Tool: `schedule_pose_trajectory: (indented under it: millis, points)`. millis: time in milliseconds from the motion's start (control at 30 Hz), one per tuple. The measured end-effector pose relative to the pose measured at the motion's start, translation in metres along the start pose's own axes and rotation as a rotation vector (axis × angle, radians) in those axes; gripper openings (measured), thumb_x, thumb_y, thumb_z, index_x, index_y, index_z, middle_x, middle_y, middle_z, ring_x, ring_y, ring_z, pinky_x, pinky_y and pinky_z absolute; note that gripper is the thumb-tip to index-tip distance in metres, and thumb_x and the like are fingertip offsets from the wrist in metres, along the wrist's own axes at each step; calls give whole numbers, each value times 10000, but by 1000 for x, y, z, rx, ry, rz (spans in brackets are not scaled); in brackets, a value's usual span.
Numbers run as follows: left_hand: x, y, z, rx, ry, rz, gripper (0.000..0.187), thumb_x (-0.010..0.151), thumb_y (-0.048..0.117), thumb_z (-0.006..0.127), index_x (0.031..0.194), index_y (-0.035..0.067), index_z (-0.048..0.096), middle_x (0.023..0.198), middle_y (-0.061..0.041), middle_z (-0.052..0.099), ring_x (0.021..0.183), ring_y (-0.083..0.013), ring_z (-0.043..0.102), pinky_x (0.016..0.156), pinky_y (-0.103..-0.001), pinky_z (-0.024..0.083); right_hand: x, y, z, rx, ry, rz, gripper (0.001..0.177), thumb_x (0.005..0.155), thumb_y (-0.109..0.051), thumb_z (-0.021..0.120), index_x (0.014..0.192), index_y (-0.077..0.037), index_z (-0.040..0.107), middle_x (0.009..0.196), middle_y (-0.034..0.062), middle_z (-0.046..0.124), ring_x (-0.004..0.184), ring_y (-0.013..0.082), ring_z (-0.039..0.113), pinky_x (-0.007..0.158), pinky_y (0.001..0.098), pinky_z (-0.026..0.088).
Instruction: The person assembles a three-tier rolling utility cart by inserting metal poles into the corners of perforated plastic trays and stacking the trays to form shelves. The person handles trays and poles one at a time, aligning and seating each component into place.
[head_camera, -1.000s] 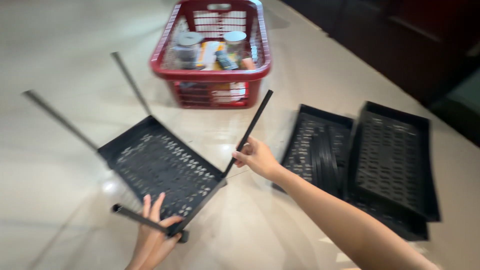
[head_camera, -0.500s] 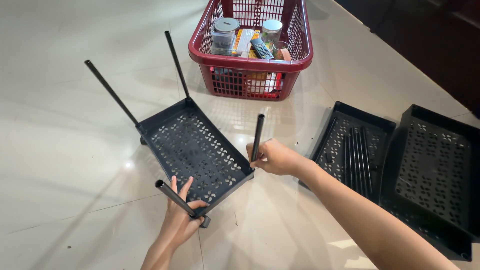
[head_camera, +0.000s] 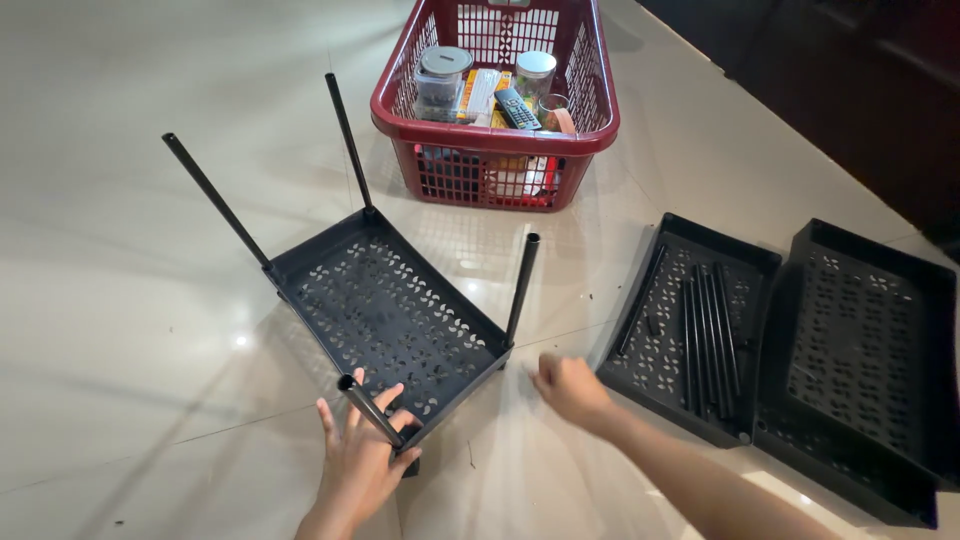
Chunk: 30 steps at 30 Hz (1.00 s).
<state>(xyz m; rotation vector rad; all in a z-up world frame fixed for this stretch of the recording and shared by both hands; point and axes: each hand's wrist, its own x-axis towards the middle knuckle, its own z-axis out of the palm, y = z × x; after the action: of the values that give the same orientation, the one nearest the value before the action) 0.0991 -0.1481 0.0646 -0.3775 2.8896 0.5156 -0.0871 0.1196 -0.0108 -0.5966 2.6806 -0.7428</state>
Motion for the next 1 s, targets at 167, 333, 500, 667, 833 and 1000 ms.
schedule_pose_trajectory:
  millis: [167, 333, 500, 667, 833, 1000]
  points:
    - [11, -4, 25, 304, 161, 296, 653, 703, 470, 822, 1204, 90, 649, 1416, -26, 576, 1326, -284, 411, 1144, -741, 45, 28, -14, -24, 105, 40, -17, 237, 919, -245, 656, 1085, -92, 583, 895, 154, 722, 860, 374, 693, 752, 469, 544]
    - [36, 24, 41, 369, 223, 433, 733, 634, 483, 819, 1206, 53, 657, 1229, -76, 649, 1208, -248, 559, 1098, -583, 323, 32, -29, -54, 19, 196, -114, 184, 870, -135, 629, 1050, -99, 635, 1079, 132, 695, 1093, 354, 613, 899, 461, 492]
    - [59, 75, 66, 233, 116, 406, 480, 712, 459, 814, 943, 53, 707, 1030, -75, 696, 1026, -238, 605, 891, -399, 452, 21, 13, -101, -202, 485, -60, 230, 832, -159, 692, 1055, -114, 656, 1154, 130, 614, 1166, 353, 532, 989, 451, 447]
    - [80, 118, 79, 159, 133, 484, 315, 768, 365, 806, 854, 73, 726, 867, -80, 731, 978, -250, 627, 876, -412, 466, -16, 85, -156, -472, 693, 286, 521, 743, -151, 729, 1238, -94, 578, 1237, 171, 534, 1162, 352, 493, 963, 461, 406]
    - [87, 165, 95, 184, -10, 406, 393, 820, 433, 770, 961, 70, 716, 884, -101, 742, 981, -267, 644, 893, -403, 487, -51, 153, -171, -490, 584, 542, 655, 808, -165, 708, 1409, -64, 466, 1270, 154, 515, 1213, 351, 523, 1010, 473, 443]
    - [85, 210, 114, -3, 213, 420, 379, 738, 396, 787, 938, 77, 746, 978, -184, 736, 948, -334, 695, 816, -441, 543, -73, 189, -175, -377, 681, 620, 618, 817, -165, 695, 1384, -43, 483, 1307, 189, 523, 1228, 376, 545, 1002, 450, 494]
